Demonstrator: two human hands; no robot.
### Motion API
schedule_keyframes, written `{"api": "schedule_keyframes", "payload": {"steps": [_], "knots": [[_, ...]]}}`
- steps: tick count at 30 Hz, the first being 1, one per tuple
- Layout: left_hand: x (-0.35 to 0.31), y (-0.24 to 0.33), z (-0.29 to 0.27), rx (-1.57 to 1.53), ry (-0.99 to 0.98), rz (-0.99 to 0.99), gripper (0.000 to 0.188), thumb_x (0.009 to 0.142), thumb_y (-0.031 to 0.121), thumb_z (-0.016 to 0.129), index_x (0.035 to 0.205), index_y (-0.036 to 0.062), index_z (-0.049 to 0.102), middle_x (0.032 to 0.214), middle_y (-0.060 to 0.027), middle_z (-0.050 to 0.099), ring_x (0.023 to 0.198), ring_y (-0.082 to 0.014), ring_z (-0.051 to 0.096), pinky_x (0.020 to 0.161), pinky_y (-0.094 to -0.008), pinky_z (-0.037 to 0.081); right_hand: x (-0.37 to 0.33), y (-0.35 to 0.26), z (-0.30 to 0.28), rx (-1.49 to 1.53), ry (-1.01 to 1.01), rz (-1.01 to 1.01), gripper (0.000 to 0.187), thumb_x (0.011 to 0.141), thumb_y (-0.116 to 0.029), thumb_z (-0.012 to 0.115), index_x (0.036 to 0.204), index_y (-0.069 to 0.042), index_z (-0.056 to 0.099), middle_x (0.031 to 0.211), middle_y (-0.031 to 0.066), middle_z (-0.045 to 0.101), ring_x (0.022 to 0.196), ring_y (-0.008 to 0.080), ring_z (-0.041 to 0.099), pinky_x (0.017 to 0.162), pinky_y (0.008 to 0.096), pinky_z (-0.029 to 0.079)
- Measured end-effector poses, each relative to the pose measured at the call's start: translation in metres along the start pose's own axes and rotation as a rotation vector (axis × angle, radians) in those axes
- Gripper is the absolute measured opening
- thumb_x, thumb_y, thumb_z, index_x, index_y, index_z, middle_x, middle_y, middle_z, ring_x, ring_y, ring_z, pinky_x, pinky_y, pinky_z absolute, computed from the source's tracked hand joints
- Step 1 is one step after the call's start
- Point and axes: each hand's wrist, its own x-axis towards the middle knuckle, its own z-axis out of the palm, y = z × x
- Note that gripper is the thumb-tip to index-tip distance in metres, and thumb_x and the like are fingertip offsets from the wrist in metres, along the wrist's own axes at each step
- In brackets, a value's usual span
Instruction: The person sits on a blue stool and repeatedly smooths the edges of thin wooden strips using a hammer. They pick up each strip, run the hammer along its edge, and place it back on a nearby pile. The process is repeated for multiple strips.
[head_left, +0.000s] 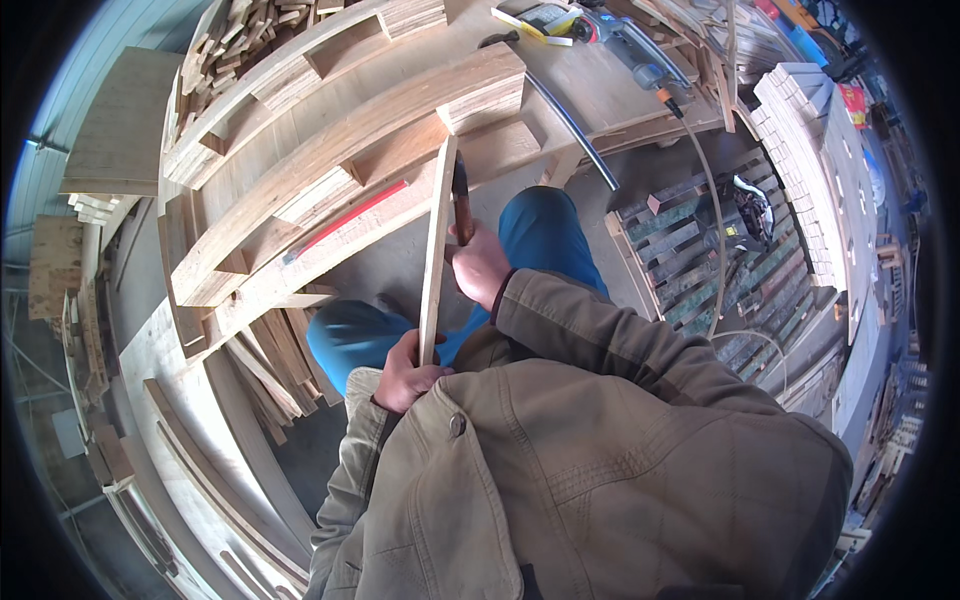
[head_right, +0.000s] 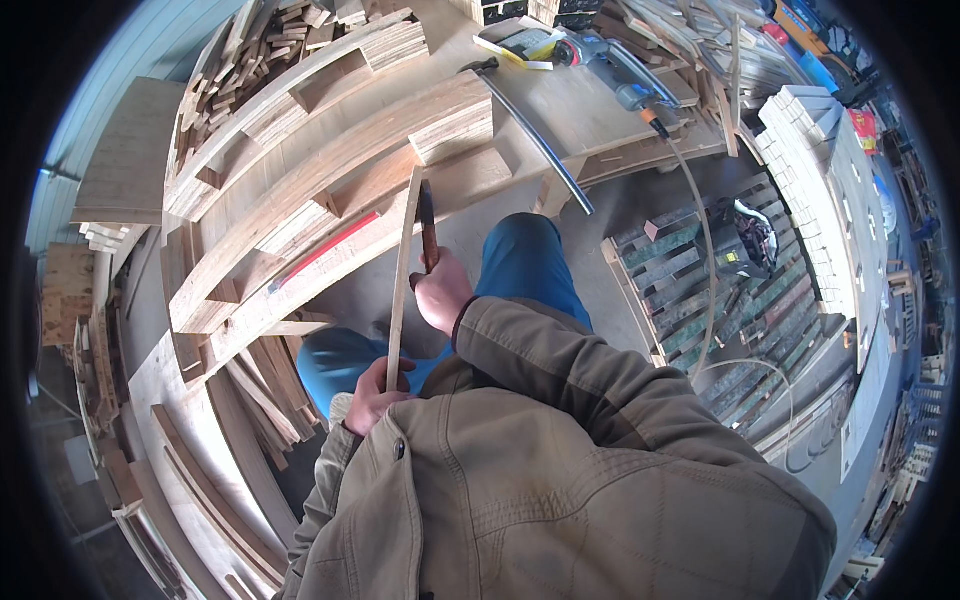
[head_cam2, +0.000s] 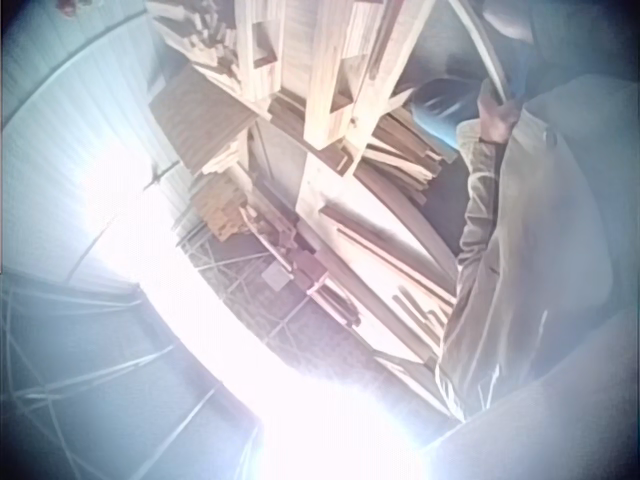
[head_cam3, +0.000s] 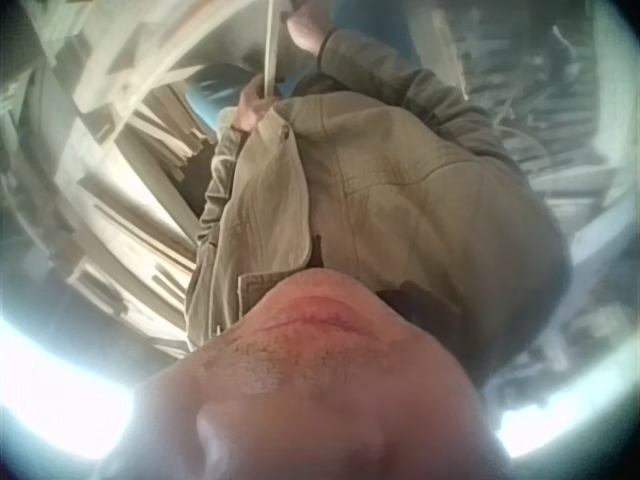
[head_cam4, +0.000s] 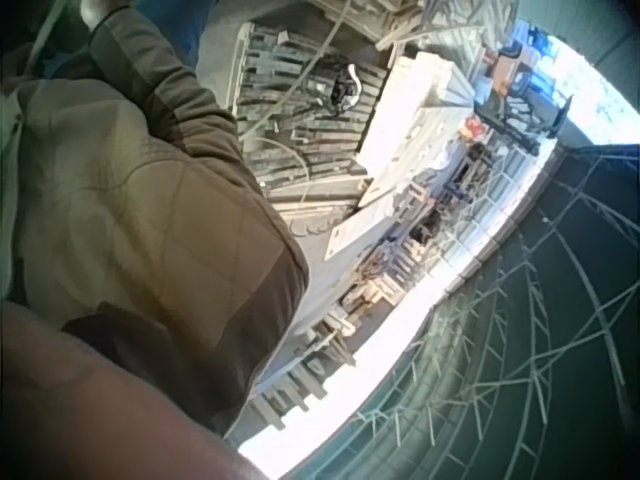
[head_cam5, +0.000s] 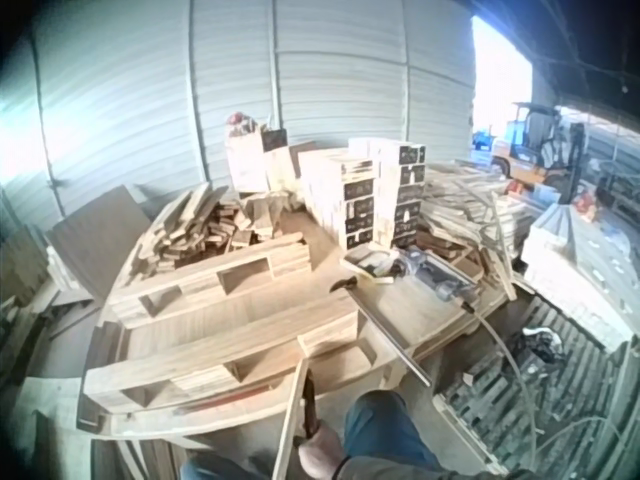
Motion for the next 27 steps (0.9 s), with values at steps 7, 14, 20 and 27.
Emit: {"api": "schedule_keyframes", "payload": {"steps": [7, 14, 20, 27], "knots": [[-0.003, 0.002, -0.003, -0.103, -0.028, -0.041, 0.059, 0.073, 0.004, 0.078, 0.126, -0.0054, 0.055, 0.081, 0.0009, 0.053, 0.072, -0.0082, 0.051, 0.067, -0.0249, 0.041, 0.007, 0.008, -0.021, -0.165, -0.033, -0.040, 0.035, 0.088, -0.008, 0.071, 0.119, 0.001, 0.058, 0.087, 0.0121, 0.066, 0.078, 0.0223, 0.065, 0.072, 0.0360, 0.051], [-0.039, -0.002, -0.042, -0.677, -0.037, -0.098, 0.065, 0.069, 0.003, 0.076, 0.128, -0.0093, 0.049, 0.072, 0.0008, 0.048, 0.051, -0.0086, 0.044, 0.045, -0.0245, 0.036, 0.014, 0.026, -0.095, -0.519, 0.028, -0.190, 0.033, 0.087, -0.003, 0.070, 0.119, -0.003, 0.062, 0.102, 0.0085, 0.068, 0.088, 0.0183, 0.063, 0.083, 0.0319, 0.051], [-0.038, -0.007, -0.045, -0.606, -0.081, -0.087, 0.064, 0.070, 0.003, 0.076, 0.126, -0.0087, 0.050, 0.070, 0.0008, 0.047, 0.050, -0.0090, 0.046, 0.045, -0.0252, 0.038, 0.006, 0.030, -0.098, -0.354, 0.018, -0.174, 0.033, 0.087, -0.004, 0.071, 0.118, -0.003, 0.063, 0.093, 0.0053, 0.063, 0.086, 0.0166, 0.062, 0.081, 0.0309, 0.050], [-0.038, -0.004, -0.044, -0.541, -0.070, -0.068, 0.063, 0.069, 0.004, 0.077, 0.126, -0.0079, 0.053, 0.070, -0.0002, 0.049, 0.052, -0.0097, 0.049, 0.047, -0.0253, 0.041, 0.005, 0.018, -0.089, -0.416, -0.077, -0.128, 0.030, 0.089, -0.009, 0.068, 0.118, -0.003, 0.064, 0.096, 0.0162, 0.070, 0.089, 0.0331, 0.069, 0.081, 0.0397, 0.053]]}}
